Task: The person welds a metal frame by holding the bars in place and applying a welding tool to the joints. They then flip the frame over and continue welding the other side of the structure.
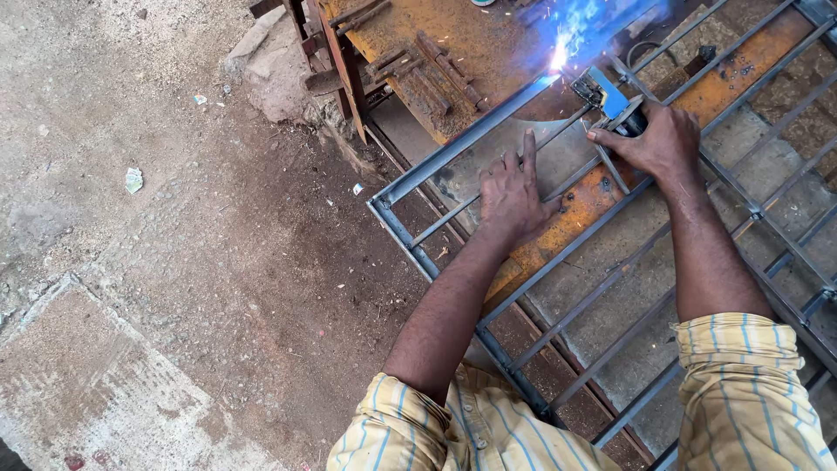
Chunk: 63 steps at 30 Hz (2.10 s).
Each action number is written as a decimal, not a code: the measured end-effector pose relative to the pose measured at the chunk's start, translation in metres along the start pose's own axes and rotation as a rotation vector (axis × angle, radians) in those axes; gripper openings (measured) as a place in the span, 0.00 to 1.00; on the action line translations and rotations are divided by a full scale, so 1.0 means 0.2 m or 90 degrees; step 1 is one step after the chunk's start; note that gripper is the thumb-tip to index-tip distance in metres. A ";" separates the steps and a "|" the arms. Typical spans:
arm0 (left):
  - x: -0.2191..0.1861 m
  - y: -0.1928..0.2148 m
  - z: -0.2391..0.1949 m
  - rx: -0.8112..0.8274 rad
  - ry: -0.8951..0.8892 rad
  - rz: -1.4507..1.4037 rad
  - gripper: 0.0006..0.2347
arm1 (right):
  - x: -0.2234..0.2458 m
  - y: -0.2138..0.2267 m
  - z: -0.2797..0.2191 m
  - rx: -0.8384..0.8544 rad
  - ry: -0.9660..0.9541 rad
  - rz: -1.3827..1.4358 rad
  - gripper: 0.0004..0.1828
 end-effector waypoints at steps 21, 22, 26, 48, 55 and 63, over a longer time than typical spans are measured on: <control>0.01 -0.04 0.03 -0.046 0.013 -0.026 0.56 | 0.03 0.05 -0.01 -0.062 0.037 0.058 0.45; 0.01 -0.03 0.03 -0.007 0.028 -0.043 0.56 | 0.03 0.05 -0.01 -0.058 0.032 0.058 0.46; -0.01 0.00 0.00 -0.036 0.002 -0.006 0.54 | 0.02 0.03 0.00 -0.054 0.031 0.034 0.48; 0.01 -0.02 0.04 -0.012 0.007 0.010 0.57 | -0.11 -0.08 0.07 -0.037 0.033 0.028 0.48; 0.02 -0.07 0.06 -0.047 0.004 0.041 0.56 | -0.20 -0.16 0.08 -0.129 0.130 -0.070 0.41; 0.05 -0.13 0.07 -0.121 -0.015 0.022 0.57 | -0.07 -0.01 -0.18 -0.114 0.153 0.411 0.25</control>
Point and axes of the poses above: each hand's wrist, its own z-axis towards the middle knuckle, its own y-axis out of the back of the hand, x = y × z, the point moved 1 cm from there along z, towards the middle knuckle, and after that the axes turned 4 degrees about -y, right-handed, at the moved point
